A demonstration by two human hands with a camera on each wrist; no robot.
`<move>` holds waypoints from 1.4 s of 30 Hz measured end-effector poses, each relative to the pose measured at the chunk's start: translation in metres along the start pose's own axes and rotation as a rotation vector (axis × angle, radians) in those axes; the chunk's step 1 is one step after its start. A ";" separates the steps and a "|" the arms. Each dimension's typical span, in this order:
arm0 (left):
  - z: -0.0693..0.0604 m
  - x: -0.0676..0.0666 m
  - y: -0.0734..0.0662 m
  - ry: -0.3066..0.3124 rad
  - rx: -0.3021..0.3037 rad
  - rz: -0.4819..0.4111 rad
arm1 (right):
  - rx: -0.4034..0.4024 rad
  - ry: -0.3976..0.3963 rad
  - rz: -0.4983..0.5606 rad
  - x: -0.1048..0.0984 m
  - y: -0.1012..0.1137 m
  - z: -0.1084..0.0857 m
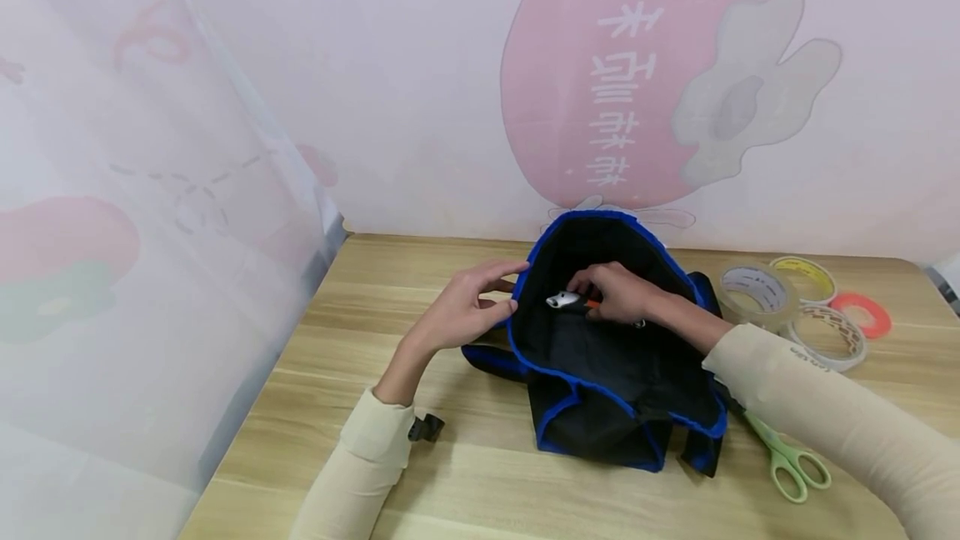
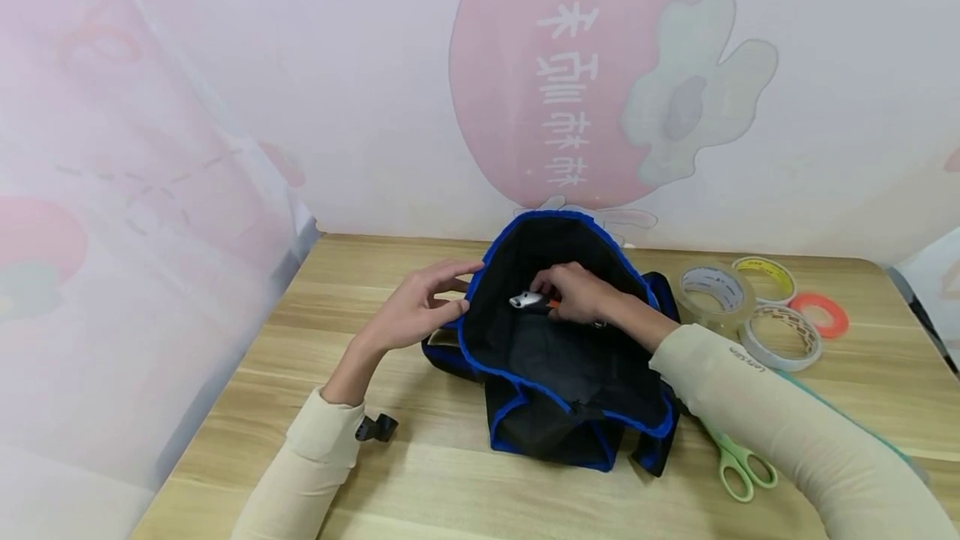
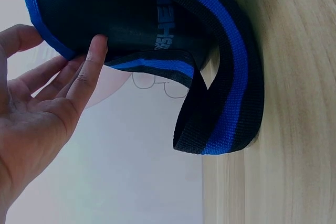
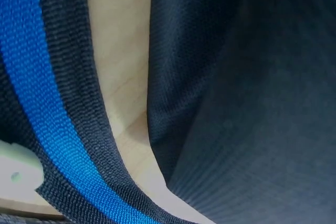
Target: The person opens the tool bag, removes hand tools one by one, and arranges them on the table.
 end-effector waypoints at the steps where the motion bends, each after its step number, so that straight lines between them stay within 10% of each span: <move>1: 0.000 0.000 0.000 0.001 0.000 0.001 | -0.001 -0.004 -0.003 0.000 0.000 -0.001; 26: 0.000 -0.006 0.004 -0.002 0.006 -0.001 | -0.027 -0.251 -0.008 -0.078 0.048 -0.070; 42: -0.001 -0.010 0.005 -0.006 -0.002 0.003 | 0.028 -0.430 -0.091 -0.115 0.020 -0.159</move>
Point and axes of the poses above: each hand's wrist, its own z-axis towards the middle knuckle, its own x-axis out of the palm, y = z × x, the point moved 4 cm from there along z, towards the middle knuckle, and after that the axes turned 1 degree about -z, right-handed, at the moved point
